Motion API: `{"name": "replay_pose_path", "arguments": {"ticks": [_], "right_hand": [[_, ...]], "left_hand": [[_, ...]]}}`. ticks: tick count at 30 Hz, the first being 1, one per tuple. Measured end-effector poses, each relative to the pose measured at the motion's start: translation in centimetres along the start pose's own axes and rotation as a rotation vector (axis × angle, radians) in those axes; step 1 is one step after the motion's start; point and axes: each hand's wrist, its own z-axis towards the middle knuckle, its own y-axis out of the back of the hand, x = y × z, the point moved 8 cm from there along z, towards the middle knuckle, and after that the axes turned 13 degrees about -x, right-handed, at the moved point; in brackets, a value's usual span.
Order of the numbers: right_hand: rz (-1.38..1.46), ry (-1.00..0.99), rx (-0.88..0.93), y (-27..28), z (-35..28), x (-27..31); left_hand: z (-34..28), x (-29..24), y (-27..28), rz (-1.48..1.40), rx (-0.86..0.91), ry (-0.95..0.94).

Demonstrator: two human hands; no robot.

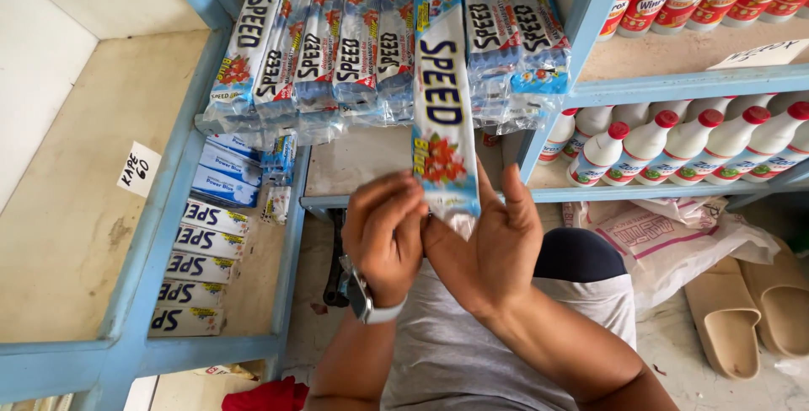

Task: Organizing and arranging detergent bars on a grocery store shelf.

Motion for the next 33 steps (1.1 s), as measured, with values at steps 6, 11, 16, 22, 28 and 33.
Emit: {"name": "replay_pose_path", "arguments": {"ticks": [6,11,16,22,28,33], "right_hand": [[-0.524,0.374,-0.075,3.9,3.1,2.6],[-1.431,1.194,0.083,3.7,1.1,7.3],[-2.017,1.714,0.320,1.8,2.0,8.1],[-2.384,1.493,0.321,3.3,6.8,8.5],[-2.548,1.374,0.188,3.0,9.5,8.8],[-2.588,1.452,0.144,4.5,11.5,9.6]], "left_hand": [[2.5,4.4,-4.1,-0.016,-0.003,-0.050],[2.1,7.5,-5.8,0.061,0.061,-0.058],[-2.9,6.3,-6.1,0.252,0.066,-0.360],[-6.6,10.1,-10.1,0.489,0.306,-0.389],[-5.0,12.3,-12.6,0.490,0.382,-0.316],[-4.2,13.6,-13.8,0.580,0.433,-0.284]]}}
